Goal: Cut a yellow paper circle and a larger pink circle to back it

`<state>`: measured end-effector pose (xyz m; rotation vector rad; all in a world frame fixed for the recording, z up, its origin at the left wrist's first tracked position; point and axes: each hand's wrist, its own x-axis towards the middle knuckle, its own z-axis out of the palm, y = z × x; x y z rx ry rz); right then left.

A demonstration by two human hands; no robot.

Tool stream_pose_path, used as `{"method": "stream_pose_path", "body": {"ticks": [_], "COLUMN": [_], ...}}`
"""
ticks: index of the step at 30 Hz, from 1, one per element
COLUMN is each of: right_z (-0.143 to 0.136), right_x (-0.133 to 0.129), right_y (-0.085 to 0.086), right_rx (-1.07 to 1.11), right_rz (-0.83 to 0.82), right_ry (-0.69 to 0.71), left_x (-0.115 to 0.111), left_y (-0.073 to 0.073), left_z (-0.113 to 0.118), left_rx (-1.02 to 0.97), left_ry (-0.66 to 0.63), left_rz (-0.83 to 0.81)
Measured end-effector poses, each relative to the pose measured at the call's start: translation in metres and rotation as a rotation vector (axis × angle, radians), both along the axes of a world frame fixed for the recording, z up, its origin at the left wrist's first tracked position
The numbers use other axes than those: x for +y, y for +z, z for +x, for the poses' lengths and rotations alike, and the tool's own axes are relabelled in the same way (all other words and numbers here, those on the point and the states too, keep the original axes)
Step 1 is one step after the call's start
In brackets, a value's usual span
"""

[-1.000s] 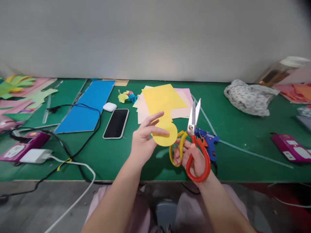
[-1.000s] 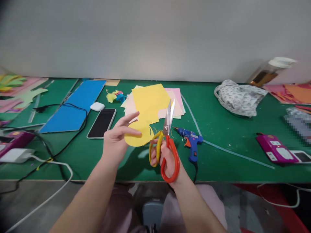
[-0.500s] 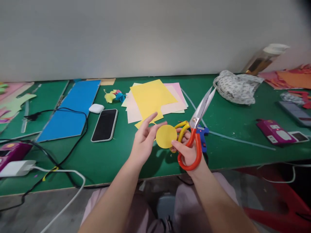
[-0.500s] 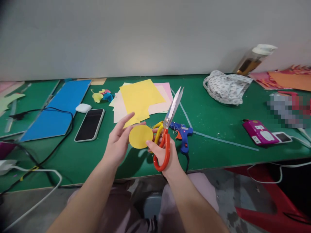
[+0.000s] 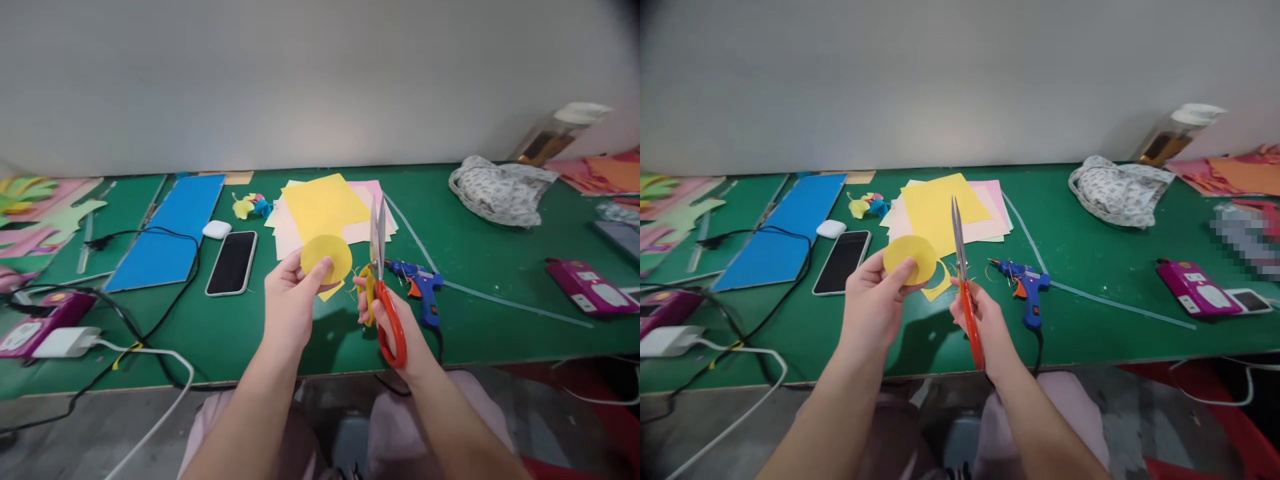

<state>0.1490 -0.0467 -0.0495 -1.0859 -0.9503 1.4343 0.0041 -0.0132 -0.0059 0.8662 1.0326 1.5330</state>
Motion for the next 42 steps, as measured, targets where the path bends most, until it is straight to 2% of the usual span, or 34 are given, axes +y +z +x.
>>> {"method": "stream_pose_path", "body": {"ticks": [4,9,14,17,20,23,28,29,35,42], "right_z": [-0.009,-0.016,-0.012,-0.01,-0.011,-0.012,-0.007,-0.006,-0.002,-0.003], "right_x": [-0.003,-0.005,-0.005,-0.004,-0.005,-0.005,0.0,0.001,0.002,0.003], "right_y": [0.002,0.005,-0.001,-0.005,-0.004,-0.001,-0.004,-0.004,-0.005,-0.006], "right_rx": [-0.026,-0.058,-0.018,-0.013,0.005,0.032,0.115,0.124,0.157,0.162], "right_rz": [-0.048,-0.079,-0.139,-0.161,-0.167,-0.168,-0.177,-0.174,-0.162,-0.164], "right_ry": [0.106,0.131,0.108,0.09,0.072,0.057,0.005,-0.003,-0.043,-0.044], "left_x": [-0.001,-0.002,0.007,0.016,0.02,0.02,0.029,0.032,0.044,0.043], "left_y": [0.011,0.014,0.005,-0.005,-0.014,-0.02,-0.031,-0.034,-0.049,-0.055], "left_z": [-0.01,-0.016,-0.018,-0.019,-0.02,-0.022,-0.039,-0.043,-0.061,-0.067], "left_rx": [0.033,0.075,-0.138,-0.276,-0.296,-0.155,0.347,0.397,0.511,0.624], "left_ry": [0.139,0.173,0.135,0.111,0.106,0.08,-0.011,-0.017,-0.081,-0.113], "left_rz": [0.078,0.082,0.038,-0.062,-0.15,-0.163,-0.199,-0.212,-0.294,-0.292]}}
